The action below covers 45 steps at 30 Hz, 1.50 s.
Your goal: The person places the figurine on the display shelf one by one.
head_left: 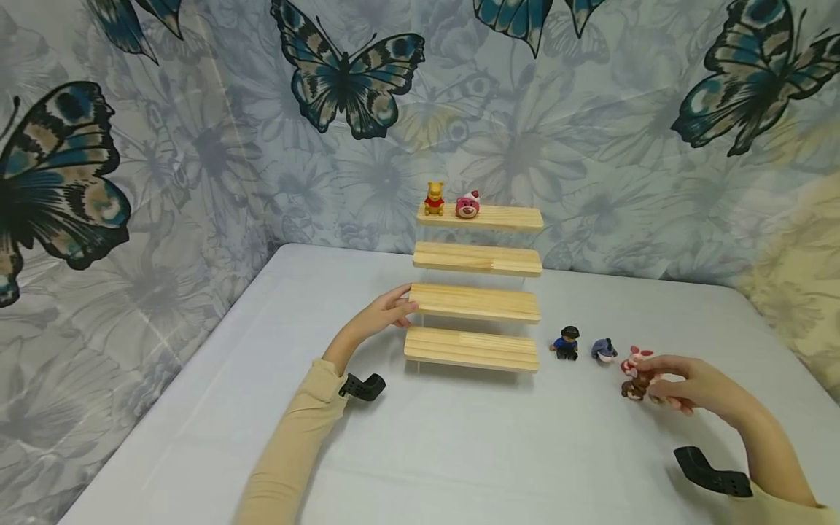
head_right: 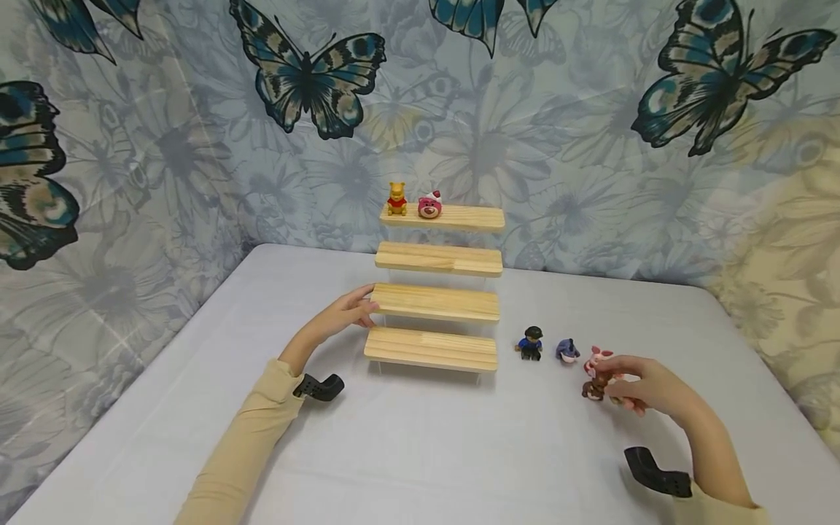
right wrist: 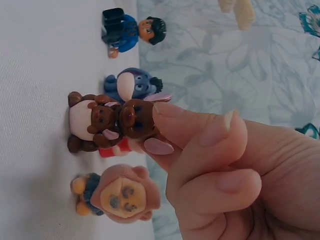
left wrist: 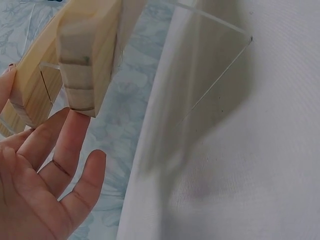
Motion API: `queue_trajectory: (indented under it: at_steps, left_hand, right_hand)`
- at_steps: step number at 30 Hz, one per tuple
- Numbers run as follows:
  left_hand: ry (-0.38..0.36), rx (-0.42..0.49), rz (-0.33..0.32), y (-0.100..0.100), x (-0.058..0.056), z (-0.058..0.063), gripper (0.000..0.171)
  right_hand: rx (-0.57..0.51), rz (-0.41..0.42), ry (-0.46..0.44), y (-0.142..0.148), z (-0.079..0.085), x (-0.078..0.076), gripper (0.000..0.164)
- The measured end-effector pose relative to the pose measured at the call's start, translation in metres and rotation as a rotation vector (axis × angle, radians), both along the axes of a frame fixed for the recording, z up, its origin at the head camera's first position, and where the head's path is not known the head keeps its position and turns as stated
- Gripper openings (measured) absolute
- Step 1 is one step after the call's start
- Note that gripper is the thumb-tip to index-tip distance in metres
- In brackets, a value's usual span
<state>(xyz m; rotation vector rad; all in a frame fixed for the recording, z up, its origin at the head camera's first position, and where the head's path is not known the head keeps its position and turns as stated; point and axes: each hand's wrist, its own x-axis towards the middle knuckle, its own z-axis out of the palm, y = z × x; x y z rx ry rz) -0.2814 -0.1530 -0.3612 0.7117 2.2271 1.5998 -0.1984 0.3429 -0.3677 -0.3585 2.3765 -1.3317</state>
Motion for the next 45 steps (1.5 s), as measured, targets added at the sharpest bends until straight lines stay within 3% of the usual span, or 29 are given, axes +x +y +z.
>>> queue_trajectory:
  at_steps: [3, 8, 19, 27, 35, 42, 45]
  left_hand:
    - [0.005, 0.003, -0.007, 0.001, -0.001, 0.000, 0.055]
    - [0.005, 0.004, -0.004, 0.000, -0.003, 0.000, 0.055]
    - [-0.014, 0.014, -0.016, 0.000, -0.003, -0.004, 0.055]
    - [0.005, 0.021, -0.006, -0.002, -0.020, -0.029, 0.058]
    - [-0.006, 0.019, 0.005, -0.004, -0.018, -0.027, 0.058]
    - [-0.017, 0.017, 0.000, -0.001, -0.004, -0.006, 0.058]
    - [-0.027, 0.017, 0.004, -0.001, -0.008, -0.010, 0.057]
  right_hand:
    - [0.027, -0.003, 0.008, 0.000, 0.001, 0.001, 0.029]
    - [0.081, 0.007, 0.005, -0.004, 0.002, -0.002, 0.046]
    - [0.129, -0.022, -0.009, -0.007, -0.002, -0.001, 0.049]
    - [0.119, -0.022, 0.029, -0.006, -0.003, -0.001, 0.048]
    - [0.124, -0.045, 0.038, -0.010, -0.003, -0.002, 0.049]
    - [0.132, -0.086, 0.058, -0.013, -0.002, -0.003, 0.050]
    - [0.112, -0.100, 0.060, -0.016, 0.001, -0.005, 0.051]
